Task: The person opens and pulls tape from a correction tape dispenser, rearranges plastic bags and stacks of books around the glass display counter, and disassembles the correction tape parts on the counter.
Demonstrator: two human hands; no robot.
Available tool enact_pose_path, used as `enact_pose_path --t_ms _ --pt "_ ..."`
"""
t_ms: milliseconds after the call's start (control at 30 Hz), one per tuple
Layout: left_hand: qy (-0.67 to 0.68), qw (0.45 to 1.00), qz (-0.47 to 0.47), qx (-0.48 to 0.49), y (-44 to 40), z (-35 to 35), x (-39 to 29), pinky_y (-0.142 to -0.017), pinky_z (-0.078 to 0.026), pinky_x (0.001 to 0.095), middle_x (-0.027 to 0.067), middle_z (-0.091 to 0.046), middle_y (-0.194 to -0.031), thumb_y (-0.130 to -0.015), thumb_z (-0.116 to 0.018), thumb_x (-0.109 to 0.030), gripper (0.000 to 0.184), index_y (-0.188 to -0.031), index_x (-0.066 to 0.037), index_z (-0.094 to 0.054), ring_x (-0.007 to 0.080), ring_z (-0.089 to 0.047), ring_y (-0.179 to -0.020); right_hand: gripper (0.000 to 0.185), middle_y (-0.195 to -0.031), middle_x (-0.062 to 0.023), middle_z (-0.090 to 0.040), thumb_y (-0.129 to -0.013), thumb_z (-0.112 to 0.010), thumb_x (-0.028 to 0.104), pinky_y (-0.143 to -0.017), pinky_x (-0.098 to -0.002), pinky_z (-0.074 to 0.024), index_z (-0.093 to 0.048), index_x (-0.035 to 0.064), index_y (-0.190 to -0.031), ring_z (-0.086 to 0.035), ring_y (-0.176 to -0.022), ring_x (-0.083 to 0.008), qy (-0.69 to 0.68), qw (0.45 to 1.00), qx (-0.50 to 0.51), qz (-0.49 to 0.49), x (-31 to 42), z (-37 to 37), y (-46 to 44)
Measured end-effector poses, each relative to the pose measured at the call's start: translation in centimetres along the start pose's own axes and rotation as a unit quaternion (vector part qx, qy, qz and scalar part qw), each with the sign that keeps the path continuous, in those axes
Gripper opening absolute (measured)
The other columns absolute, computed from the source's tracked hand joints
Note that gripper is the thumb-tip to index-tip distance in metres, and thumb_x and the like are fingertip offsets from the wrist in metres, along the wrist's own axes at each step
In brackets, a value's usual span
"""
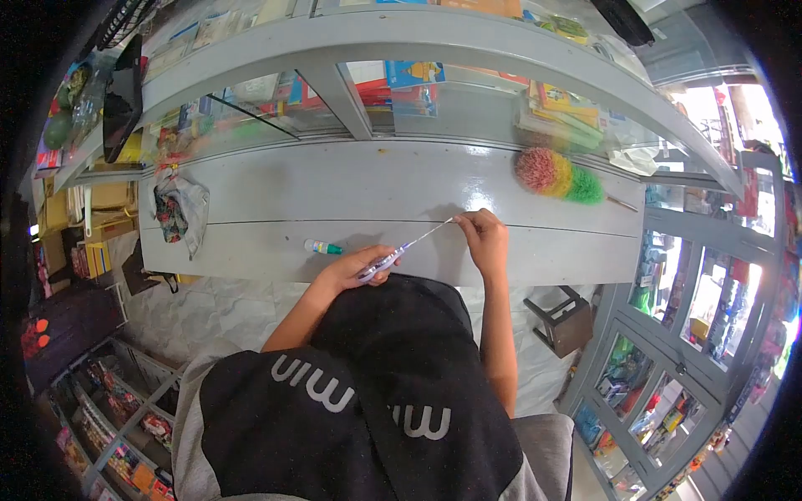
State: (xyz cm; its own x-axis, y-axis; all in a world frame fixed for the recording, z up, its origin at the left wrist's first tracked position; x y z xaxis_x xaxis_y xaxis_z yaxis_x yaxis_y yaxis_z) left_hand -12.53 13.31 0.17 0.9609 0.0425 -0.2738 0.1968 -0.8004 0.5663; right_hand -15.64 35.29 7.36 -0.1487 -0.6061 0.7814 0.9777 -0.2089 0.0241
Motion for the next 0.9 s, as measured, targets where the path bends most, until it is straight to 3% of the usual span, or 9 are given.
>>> enact_pose_path --t_ms 33,100,133,200,300,567,900 --pt "0.0 1.0 0.0 0.0 -0.1 -0.1 -0.1 -0.042 -0.033 0.0215 0.0028 -0.049 -0.054 -0.089 -0.046 -0.033 0.032 -0.091 -0.003 -0.055 0.0099 -0.044 -0.046 0.011 -0.062 -0.0087 -0.053 -0.075 -0.065 0.011 -0.051 -0.0287 -0.0385 -0.065 0.0004 -0.075 -0.049 -0.052 -0.0174 -0.007 1.0 -0.008 -0.018 -0.1 0.0 0.0" --pt "-0.044 0.993 -0.051 -0.097 0.0 0.1 -0.9 -0.05 -0.042 0.0238 0.0047 -0.055 -0.062 -0.091 -0.042 -0.03 0.032 -0.093 -0.001 -0.055 0.0138 -0.054 -0.056 0.012 -0.063 -0.0086 -0.054 -0.075 -0.065 0.012 -0.052 -0.0286 -0.0388 -0.065 0.0004 -0.075 -0.049 -0.053 -0.0172 -0.014 0.999 -0.014 -0.037 -0.5 0.0 0.1" --pt "-0.043 0.993 -0.05 -0.098 -0.1 0.1 -0.8 -0.05 -0.042 0.0238 0.0047 -0.055 -0.062 -0.091 -0.042 -0.03 0.032 -0.093 -0.001 -0.055 0.0138 -0.054 -0.056 0.012 -0.065 -0.0086 -0.055 -0.075 -0.065 0.013 -0.053 -0.0283 -0.0392 -0.064 0.0002 -0.075 -0.05 -0.055 -0.0168 0.0 0.999 -0.022 -0.045 -1.2 0.1 0.1" --pt "-0.071 0.982 -0.143 -0.101 0.0 -0.1 -1.8 -0.064 -0.049 0.0277 0.0086 -0.06 -0.077 -0.091 -0.039 -0.024 0.032 -0.1 0.002 -0.054 0.0187 -0.061 -0.069 0.013 -0.067 -0.0085 -0.056 -0.075 -0.065 0.013 -0.054 -0.028 -0.0396 -0.064 0.0001 -0.075 -0.05 -0.056 -0.0164 0.015 0.998 -0.029 -0.054 -2.3 0.1 0.2" --pt "-0.085 0.979 -0.174 -0.065 0.6 -1.5 -2.5 -0.073 -0.049 0.0292 0.0118 -0.06 -0.092 -0.091 -0.038 -0.02 0.033 -0.108 0.005 -0.051 0.0204 -0.062 -0.08 0.014 -0.071 -0.0085 -0.057 -0.076 -0.065 0.014 -0.056 -0.0274 -0.0403 -0.064 -0.0004 -0.077 -0.052 -0.06 -0.0158 -0.012 0.998 -0.037 -0.051 -3.4 0.1 0.2" --pt "-0.089 0.983 -0.153 -0.059 0.5 -2.3 -2.0 -0.077 -0.048 0.0286 0.0105 -0.057 -0.098 -0.091 -0.039 -0.02 0.037 -0.119 0.004 -0.044 0.0191 -0.06 -0.086 0.016 -0.077 -0.0077 -0.06 -0.077 -0.064 0.014 -0.06 -0.0261 -0.0421 -0.061 -0.0019 -0.077 -0.055 -0.068 -0.0161 -0.074 0.994 -0.046 -0.064 -3.8 0.1 0.0" --pt "-0.089 0.985 -0.143 -0.046 0.2 -2.4 -1.7 -0.078 -0.047 0.0287 0.0092 -0.055 -0.101 -0.092 -0.04 -0.023 0.039 -0.122 0.002 -0.042 0.0174 -0.059 -0.088 0.015 -0.076 -0.0088 -0.06 -0.076 -0.064 0.013 -0.065 -0.0276 -0.0432 -0.061 -0.0022 -0.076 -0.056 -0.071 -0.0186 -0.021 0.996 -0.061 -0.063 -3.7 0.9 -0.3"
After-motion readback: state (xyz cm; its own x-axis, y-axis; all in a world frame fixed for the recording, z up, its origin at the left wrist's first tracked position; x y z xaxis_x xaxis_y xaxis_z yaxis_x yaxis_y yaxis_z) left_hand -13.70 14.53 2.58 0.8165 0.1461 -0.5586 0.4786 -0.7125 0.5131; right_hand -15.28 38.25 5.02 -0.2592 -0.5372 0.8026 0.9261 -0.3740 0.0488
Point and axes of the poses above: each hand's wrist, its own y-axis away from the middle knuckle, its own z-axis out of the back of the hand, x = y × z, the point moved 5 cm from there along -y, towards the middle knuckle
